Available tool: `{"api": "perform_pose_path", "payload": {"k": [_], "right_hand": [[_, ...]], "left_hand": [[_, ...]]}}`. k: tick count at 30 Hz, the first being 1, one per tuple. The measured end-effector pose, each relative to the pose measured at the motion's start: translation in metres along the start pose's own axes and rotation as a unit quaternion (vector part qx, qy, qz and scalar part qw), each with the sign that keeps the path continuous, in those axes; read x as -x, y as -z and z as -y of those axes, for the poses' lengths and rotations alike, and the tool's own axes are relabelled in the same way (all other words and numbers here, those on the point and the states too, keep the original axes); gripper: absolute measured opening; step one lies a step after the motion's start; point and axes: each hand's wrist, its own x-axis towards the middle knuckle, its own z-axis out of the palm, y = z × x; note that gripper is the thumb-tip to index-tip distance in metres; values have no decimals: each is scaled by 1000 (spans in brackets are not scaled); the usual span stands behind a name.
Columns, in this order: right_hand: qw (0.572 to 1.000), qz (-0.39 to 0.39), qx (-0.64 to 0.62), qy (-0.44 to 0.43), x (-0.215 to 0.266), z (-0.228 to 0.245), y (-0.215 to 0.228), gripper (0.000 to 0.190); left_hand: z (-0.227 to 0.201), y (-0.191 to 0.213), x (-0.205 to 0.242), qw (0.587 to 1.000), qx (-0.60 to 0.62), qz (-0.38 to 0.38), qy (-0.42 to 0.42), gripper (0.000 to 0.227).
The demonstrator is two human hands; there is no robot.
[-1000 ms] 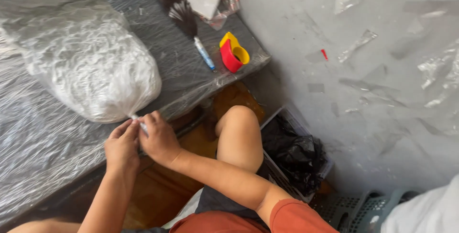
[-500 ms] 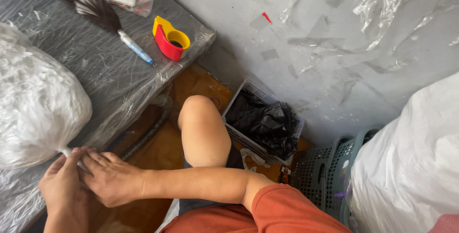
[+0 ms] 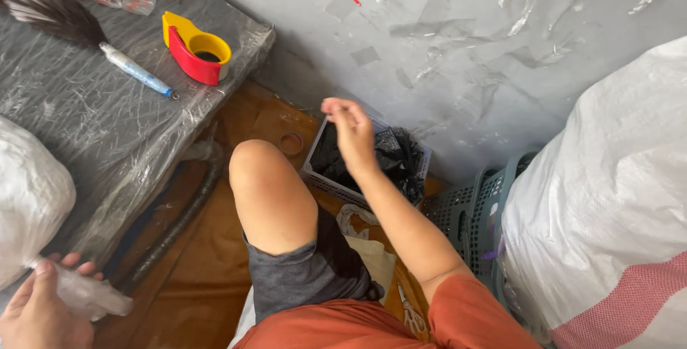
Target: Using a vacuum cleaner to remove air from a plastic bag containing a pillow and then sealing it with tape.
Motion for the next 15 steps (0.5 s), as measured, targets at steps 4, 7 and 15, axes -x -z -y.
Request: {"api": "perform_pose_path", "payload": {"k": [4, 7, 15], "right_hand": [[927, -311, -134, -159, -31, -95, 122, 26], [883, -429, -95, -166, -42, -122, 192, 16], [881, -447, -7, -156, -74, -90, 251, 58]], "left_hand": [[23, 17, -20, 999, -43, 11, -3, 22], [47, 35, -37, 999, -26, 46, 0, 30], [88, 59, -66, 997, -33, 67, 4, 56]]}}
